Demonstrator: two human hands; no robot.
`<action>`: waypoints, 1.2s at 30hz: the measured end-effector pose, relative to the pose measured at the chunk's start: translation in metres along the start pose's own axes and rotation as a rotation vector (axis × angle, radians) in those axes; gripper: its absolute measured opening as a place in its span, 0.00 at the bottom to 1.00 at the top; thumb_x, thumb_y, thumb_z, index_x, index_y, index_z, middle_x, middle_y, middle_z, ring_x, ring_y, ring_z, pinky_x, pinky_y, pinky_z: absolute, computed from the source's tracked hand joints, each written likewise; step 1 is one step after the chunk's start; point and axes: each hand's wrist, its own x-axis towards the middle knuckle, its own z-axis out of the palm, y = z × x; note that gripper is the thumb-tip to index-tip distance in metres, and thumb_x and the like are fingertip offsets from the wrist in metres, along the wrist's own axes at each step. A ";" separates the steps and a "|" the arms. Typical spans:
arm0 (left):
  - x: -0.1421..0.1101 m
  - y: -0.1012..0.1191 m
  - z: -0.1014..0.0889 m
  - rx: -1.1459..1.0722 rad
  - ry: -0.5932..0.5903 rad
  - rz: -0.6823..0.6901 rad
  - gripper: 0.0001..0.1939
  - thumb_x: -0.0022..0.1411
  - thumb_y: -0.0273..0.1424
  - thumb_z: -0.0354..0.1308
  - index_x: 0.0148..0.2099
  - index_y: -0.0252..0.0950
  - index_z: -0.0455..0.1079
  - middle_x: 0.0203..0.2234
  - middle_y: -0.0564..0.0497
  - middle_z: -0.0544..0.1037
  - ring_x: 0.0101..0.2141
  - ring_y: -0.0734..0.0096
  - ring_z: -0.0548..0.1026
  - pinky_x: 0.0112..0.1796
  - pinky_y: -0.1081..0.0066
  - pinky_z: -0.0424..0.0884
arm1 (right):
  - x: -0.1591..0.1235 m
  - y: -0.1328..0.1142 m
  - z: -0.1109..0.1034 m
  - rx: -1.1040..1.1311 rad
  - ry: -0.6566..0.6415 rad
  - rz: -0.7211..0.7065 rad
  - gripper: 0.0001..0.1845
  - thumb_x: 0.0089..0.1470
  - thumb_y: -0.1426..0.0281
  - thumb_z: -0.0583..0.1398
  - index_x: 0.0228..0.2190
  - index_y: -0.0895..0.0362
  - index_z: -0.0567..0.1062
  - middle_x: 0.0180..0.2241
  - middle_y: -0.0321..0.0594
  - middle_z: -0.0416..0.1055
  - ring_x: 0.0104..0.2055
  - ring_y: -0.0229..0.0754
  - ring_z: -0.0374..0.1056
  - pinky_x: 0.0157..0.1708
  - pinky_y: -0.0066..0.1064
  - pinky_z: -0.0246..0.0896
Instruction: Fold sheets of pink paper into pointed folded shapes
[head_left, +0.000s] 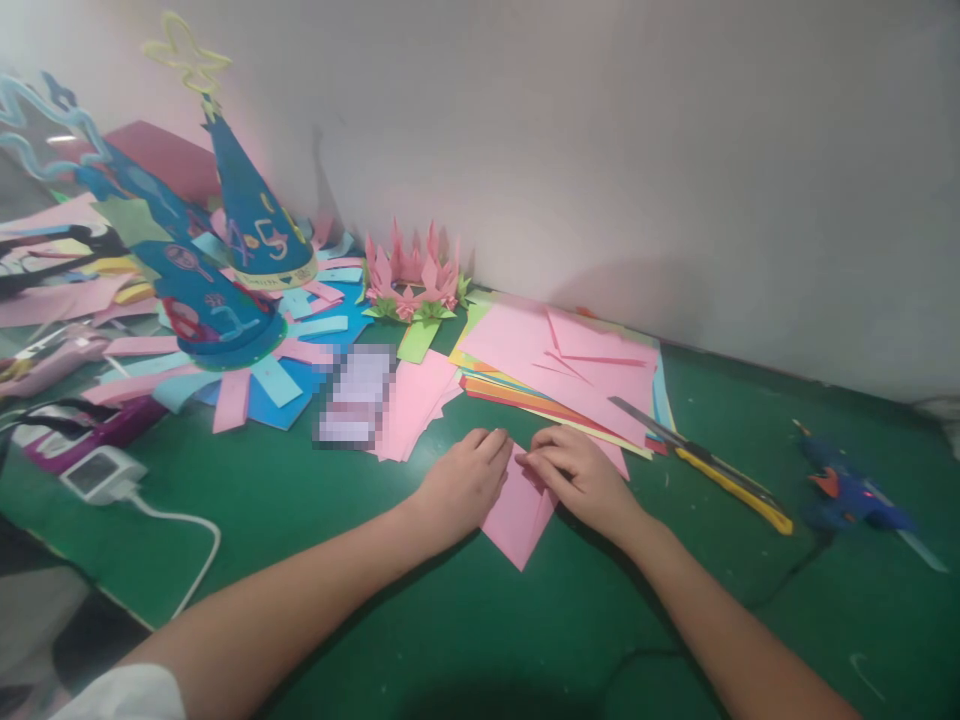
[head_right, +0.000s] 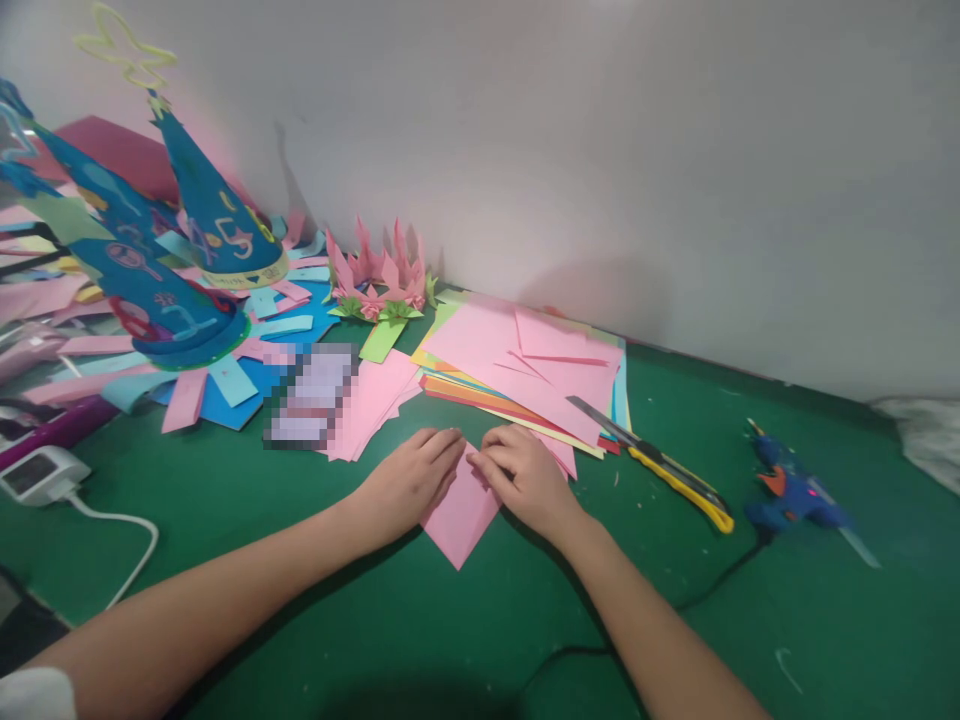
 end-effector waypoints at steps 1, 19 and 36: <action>0.000 0.000 0.000 0.008 -0.010 0.003 0.13 0.68 0.26 0.40 0.47 0.30 0.64 0.45 0.42 0.68 0.46 0.61 0.64 0.44 0.63 0.66 | 0.000 0.000 0.000 -0.022 -0.005 -0.024 0.20 0.62 0.67 0.50 0.22 0.56 0.73 0.29 0.41 0.69 0.34 0.42 0.65 0.36 0.37 0.61; -0.001 -0.001 -0.005 -0.081 -0.028 -0.055 0.09 0.66 0.26 0.46 0.47 0.34 0.65 0.39 0.46 0.67 0.40 0.64 0.67 0.41 0.66 0.68 | 0.003 0.000 0.005 -0.093 -0.009 -0.116 0.09 0.61 0.73 0.51 0.36 0.56 0.71 0.36 0.44 0.72 0.38 0.44 0.66 0.39 0.40 0.63; -0.004 -0.006 -0.007 -0.209 0.079 -0.025 0.20 0.60 0.32 0.57 0.51 0.28 0.62 0.48 0.38 0.68 0.48 0.54 0.66 0.50 0.57 0.65 | 0.003 0.004 0.009 -0.116 0.001 -0.121 0.10 0.60 0.73 0.53 0.39 0.56 0.73 0.36 0.45 0.71 0.38 0.44 0.66 0.37 0.39 0.64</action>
